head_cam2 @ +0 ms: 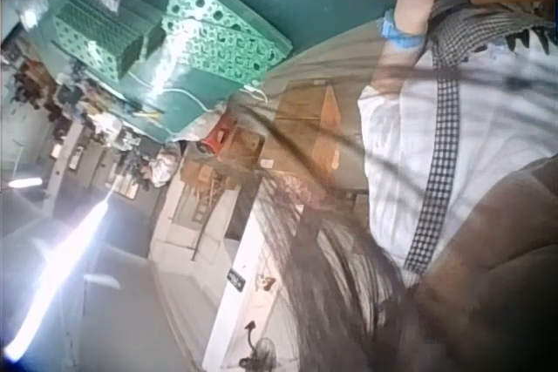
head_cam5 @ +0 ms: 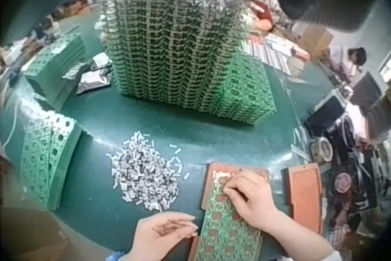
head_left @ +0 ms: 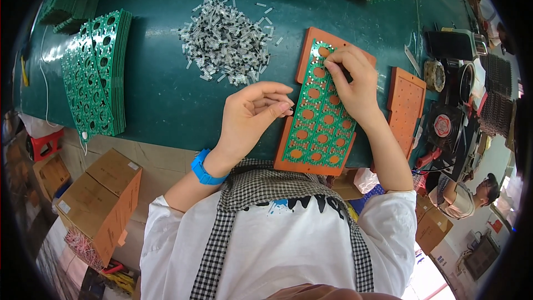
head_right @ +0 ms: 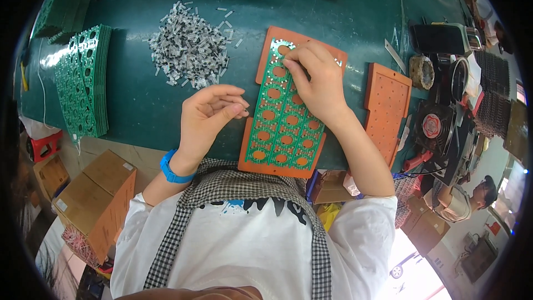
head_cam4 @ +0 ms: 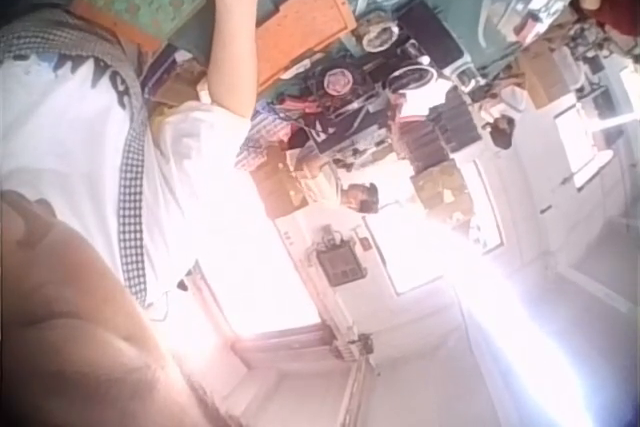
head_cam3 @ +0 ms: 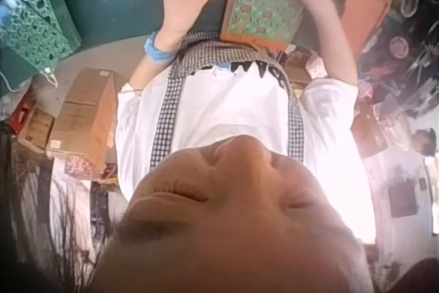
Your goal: The person inserts small electronic components into a circuit board secured in a fixture by hand. The person then removes the completed board, places a new circuit board onto the fixture, and inserts components into it.
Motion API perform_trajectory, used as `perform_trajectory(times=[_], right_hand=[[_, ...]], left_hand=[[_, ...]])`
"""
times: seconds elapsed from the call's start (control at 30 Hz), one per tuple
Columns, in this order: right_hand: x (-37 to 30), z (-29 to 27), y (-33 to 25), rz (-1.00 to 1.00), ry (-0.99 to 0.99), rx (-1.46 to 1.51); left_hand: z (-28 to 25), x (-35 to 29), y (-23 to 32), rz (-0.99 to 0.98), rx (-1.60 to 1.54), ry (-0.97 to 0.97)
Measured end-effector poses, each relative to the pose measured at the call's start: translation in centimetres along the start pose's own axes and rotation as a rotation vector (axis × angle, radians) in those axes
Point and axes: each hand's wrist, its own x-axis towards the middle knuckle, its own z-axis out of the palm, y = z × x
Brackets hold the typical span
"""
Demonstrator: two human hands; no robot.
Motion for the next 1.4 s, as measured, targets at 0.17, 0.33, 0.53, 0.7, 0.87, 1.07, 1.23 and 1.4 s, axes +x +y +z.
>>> perform_trajectory(times=[0.17,0.33,0.53,0.7,0.87,1.07,1.23,1.4], right_hand=[[-0.8,0.2,0.0,-0.153,0.025,-0.172],[-0.8,-0.4,-2.1,-0.304,0.038,-0.5],[-2.7,-0.7,-3.4,-0.459,-0.022,-0.208],[-3.4,-0.4,-3.8,-0.366,-0.073,-0.005],[-2.8,-0.6,-2.4,0.048,-0.051,0.092],[-2.6,-0.1,-2.2,0.075,-0.059,0.081],[-2.9,0.4,-2.2,0.123,-0.015,0.098],[-3.1,0.8,-2.1,0.121,0.017,0.085]], left_hand=[[0.1,0.0,0.7,-0.047,-0.011,0.028],[0.5,0.2,1.2,-0.101,0.014,0.068],[1.2,0.3,1.2,-0.169,-0.02,0.003],[1.4,-0.2,0.9,-0.051,0.305,-0.001],[-0.7,-0.2,1.8,0.422,1.345,0.41],[-1.9,0.3,1.6,0.409,1.271,0.367],[-1.7,0.0,1.8,0.377,1.267,0.343],[-2.1,-0.2,1.4,0.444,1.319,0.276]])
